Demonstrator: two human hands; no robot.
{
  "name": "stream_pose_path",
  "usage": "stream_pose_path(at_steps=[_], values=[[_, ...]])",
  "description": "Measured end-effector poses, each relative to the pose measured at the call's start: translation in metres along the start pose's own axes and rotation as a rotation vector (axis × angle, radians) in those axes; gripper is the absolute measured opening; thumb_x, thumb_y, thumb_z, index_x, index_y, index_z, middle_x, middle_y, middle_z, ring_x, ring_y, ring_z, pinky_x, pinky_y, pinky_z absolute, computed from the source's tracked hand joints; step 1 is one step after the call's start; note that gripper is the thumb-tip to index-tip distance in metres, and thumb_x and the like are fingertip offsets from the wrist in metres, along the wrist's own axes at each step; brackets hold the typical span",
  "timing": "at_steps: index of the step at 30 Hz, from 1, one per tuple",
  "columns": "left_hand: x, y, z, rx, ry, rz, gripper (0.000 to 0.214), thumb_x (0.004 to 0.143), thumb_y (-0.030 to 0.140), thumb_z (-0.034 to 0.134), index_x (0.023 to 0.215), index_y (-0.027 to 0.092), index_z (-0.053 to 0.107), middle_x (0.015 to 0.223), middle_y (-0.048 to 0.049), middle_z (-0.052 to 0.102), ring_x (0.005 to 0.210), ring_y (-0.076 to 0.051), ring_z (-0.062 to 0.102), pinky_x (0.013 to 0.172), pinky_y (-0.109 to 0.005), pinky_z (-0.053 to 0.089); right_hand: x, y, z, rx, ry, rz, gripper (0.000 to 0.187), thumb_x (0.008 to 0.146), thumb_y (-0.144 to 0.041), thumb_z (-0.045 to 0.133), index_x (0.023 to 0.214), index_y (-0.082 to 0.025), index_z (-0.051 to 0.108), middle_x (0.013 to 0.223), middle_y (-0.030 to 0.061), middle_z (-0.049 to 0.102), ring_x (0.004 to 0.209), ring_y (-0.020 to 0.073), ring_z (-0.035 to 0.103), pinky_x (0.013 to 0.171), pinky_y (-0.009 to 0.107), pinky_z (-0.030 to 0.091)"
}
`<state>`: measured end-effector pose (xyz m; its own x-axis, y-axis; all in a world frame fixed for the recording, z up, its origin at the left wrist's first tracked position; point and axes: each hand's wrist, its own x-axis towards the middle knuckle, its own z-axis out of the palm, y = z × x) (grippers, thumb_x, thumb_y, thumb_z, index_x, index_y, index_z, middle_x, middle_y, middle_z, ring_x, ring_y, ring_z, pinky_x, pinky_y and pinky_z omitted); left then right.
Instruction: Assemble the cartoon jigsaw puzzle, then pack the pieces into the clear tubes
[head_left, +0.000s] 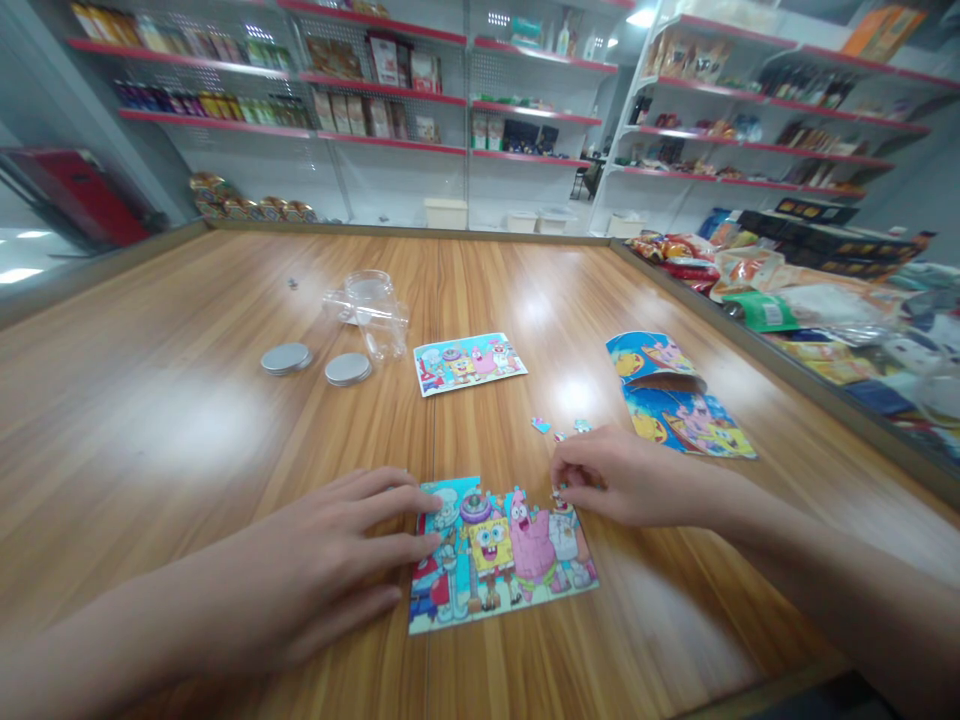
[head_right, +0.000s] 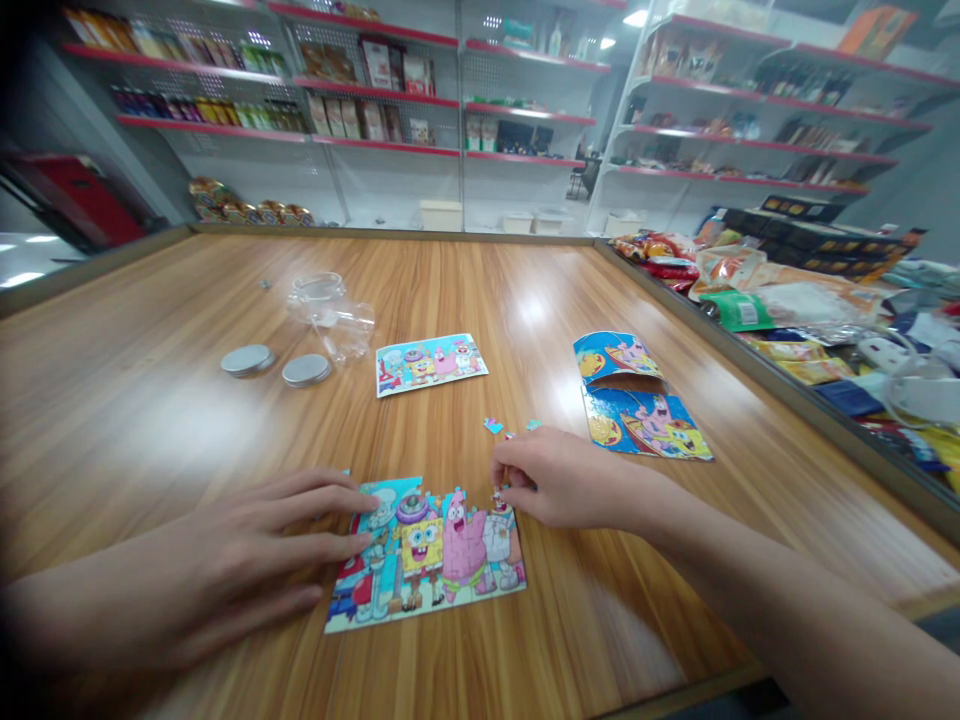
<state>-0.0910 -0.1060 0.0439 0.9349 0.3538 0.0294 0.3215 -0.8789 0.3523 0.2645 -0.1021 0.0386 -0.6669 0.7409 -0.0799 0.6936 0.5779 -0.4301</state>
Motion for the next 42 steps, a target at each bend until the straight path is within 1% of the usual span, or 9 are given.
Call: stream_pose_path(at_steps=[7,8,12,13,18,22,27,34,42], values=[[0.0,0.0,0.0,0.031,-0.025,0.011,0.045,0.092,0.018,0.057,0.135,0.032,0.058,0.141,-0.0065,0.057,0.126,-0.03,0.056,0.103,-0.049,0.053,-0.003,-0.002,-0.012,-0.045,0.345,-0.082,0.012,0.091,-0.023,0.059,0.085,-0.017,0.068,0.067,0.0002,0.061,0.062,0.0115,0.054,0.061,0.027,0.037],[0.0,0.0,0.0,0.035,-0.028,0.013,0.045,0.092,0.018,0.057,0.135,0.032,0.058,0.141,-0.0065,0.057,0.126,-0.03,0.056,0.103,-0.049,0.053,-0.004,-0.002,-0.011,-0.038,0.322,-0.095,0.013,0.09,-0.022,0.059,0.084,-0.017,0.069,0.066,-0.0001,0.061,0.061,0.0111,0.054,0.06,0.027,0.036],[0.001,-0.001,0.001,0.066,-0.047,0.014,0.045,0.093,0.019,0.055,0.136,0.031,0.056,0.143,-0.0061,0.055,0.128,-0.03,0.054,0.102,-0.048,0.054,-0.004,0.0,-0.007,-0.026,0.019,-0.106,0.017,0.088,-0.019,0.062,0.075,-0.018,0.072,0.062,-0.001,0.063,0.057,0.0097,0.054,0.057,0.026,0.034],[0.0,-0.001,0.001,0.075,-0.049,0.012,0.045,0.093,0.019,0.055,0.137,0.032,0.056,0.143,-0.006,0.055,0.129,-0.03,0.053,0.102,-0.048,0.054,-0.005,0.001,-0.008,-0.041,0.004,-0.088,0.018,0.088,-0.02,0.061,0.073,-0.018,0.072,0.061,-0.0008,0.063,0.056,0.0096,0.054,0.057,0.026,0.034],[-0.002,-0.001,0.002,0.069,-0.026,0.014,0.045,0.093,0.019,0.056,0.137,0.032,0.056,0.143,-0.0051,0.056,0.128,-0.029,0.054,0.101,-0.045,0.054,-0.008,0.017,-0.019,-0.202,0.257,0.131,0.02,0.089,-0.024,0.06,0.075,-0.018,0.073,0.065,0.0022,0.068,0.06,0.0127,0.059,0.059,0.027,0.035],[-0.002,-0.002,0.003,0.071,-0.008,0.024,0.045,0.093,0.018,0.057,0.136,0.031,0.057,0.141,-0.0055,0.057,0.127,-0.028,0.055,0.102,-0.044,0.054,-0.008,0.028,-0.024,-0.289,0.268,0.28,0.018,0.088,-0.025,0.059,0.081,-0.02,0.075,0.067,0.0029,0.07,0.063,0.0154,0.062,0.06,0.028,0.035],[-0.001,-0.003,0.003,0.117,-0.032,0.032,0.045,0.094,0.019,0.056,0.138,0.029,0.056,0.142,-0.0073,0.056,0.129,-0.028,0.053,0.101,-0.043,0.055,-0.003,0.024,-0.014,-0.169,0.131,0.196,0.028,0.093,-0.027,0.055,0.115,-0.025,0.072,0.079,0.0022,0.074,0.07,0.0153,0.066,0.064,0.027,0.038],[-0.002,-0.003,0.003,0.061,0.001,0.019,0.043,0.093,0.018,0.058,0.134,0.031,0.059,0.139,-0.0061,0.058,0.126,-0.028,0.055,0.102,-0.044,0.054,-0.001,0.021,-0.01,-0.108,0.068,0.212,0.016,0.09,-0.027,0.06,0.099,-0.02,0.072,0.072,0.0025,0.072,0.067,0.0147,0.063,0.062,0.026,0.037],[-0.001,-0.001,0.002,0.055,-0.022,0.01,0.043,0.093,0.018,0.056,0.134,0.031,0.059,0.14,-0.0057,0.058,0.127,-0.028,0.055,0.1,-0.045,0.055,-0.001,0.016,-0.009,-0.089,0.086,0.111,0.021,0.094,-0.02,0.052,0.105,-0.021,0.07,0.073,0.0006,0.069,0.065,0.0125,0.06,0.063,0.026,0.036]])
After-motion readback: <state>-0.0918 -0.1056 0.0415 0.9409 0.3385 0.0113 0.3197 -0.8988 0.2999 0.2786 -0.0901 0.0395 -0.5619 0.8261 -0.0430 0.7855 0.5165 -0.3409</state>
